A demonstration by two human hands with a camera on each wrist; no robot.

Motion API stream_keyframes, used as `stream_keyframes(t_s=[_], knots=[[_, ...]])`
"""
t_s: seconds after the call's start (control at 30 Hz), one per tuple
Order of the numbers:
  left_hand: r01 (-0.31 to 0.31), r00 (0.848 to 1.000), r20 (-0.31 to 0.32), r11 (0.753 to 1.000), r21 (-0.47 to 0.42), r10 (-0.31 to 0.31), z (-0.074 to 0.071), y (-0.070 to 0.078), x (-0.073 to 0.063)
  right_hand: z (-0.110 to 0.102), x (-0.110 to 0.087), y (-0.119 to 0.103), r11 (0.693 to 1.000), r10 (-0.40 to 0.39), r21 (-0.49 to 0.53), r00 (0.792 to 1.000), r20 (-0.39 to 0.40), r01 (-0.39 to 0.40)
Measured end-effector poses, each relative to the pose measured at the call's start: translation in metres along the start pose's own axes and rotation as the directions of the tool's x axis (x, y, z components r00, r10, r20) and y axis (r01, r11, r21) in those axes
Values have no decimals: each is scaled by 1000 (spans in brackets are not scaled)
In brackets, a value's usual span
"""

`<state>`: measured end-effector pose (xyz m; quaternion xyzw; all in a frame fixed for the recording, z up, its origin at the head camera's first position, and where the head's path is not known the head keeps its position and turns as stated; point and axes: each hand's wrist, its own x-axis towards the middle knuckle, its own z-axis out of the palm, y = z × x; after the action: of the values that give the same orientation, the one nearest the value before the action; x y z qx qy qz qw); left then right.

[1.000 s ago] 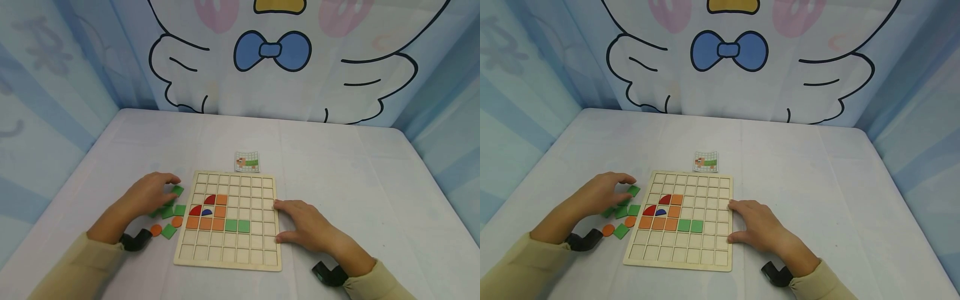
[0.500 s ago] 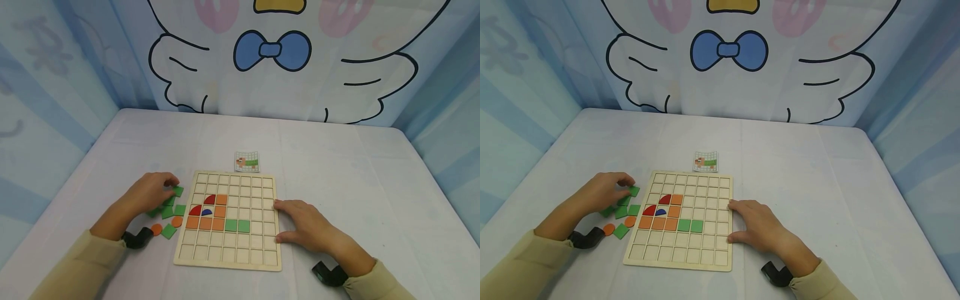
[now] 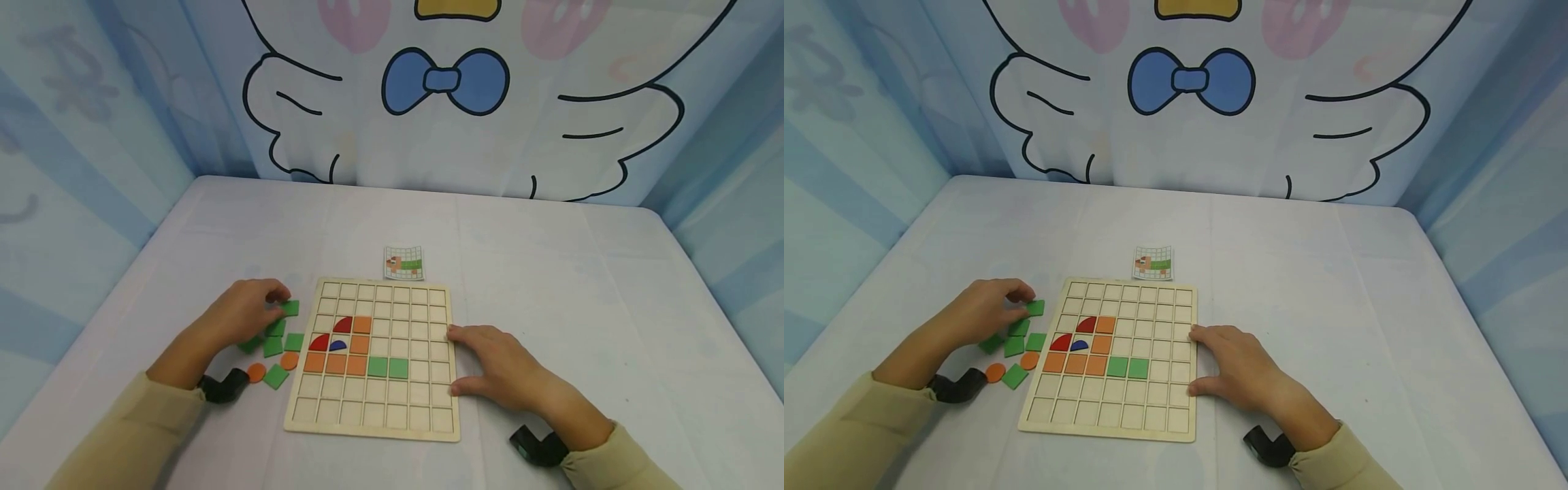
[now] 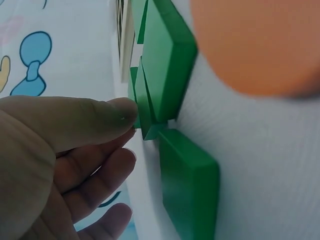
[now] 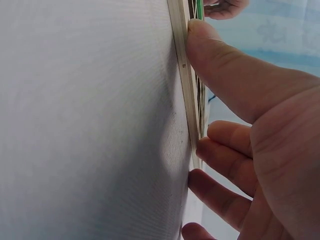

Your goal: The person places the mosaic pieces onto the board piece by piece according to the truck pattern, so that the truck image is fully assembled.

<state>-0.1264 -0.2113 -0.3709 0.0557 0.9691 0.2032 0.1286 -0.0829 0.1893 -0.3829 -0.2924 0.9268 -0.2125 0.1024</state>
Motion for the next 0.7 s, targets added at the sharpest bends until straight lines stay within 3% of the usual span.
stream_keyframes(t_s=[0.7], knots=[[-17,1000,-24,1000,18,18,0,-3,3,0,1,0,1000,4,-2,1000,0,-4]])
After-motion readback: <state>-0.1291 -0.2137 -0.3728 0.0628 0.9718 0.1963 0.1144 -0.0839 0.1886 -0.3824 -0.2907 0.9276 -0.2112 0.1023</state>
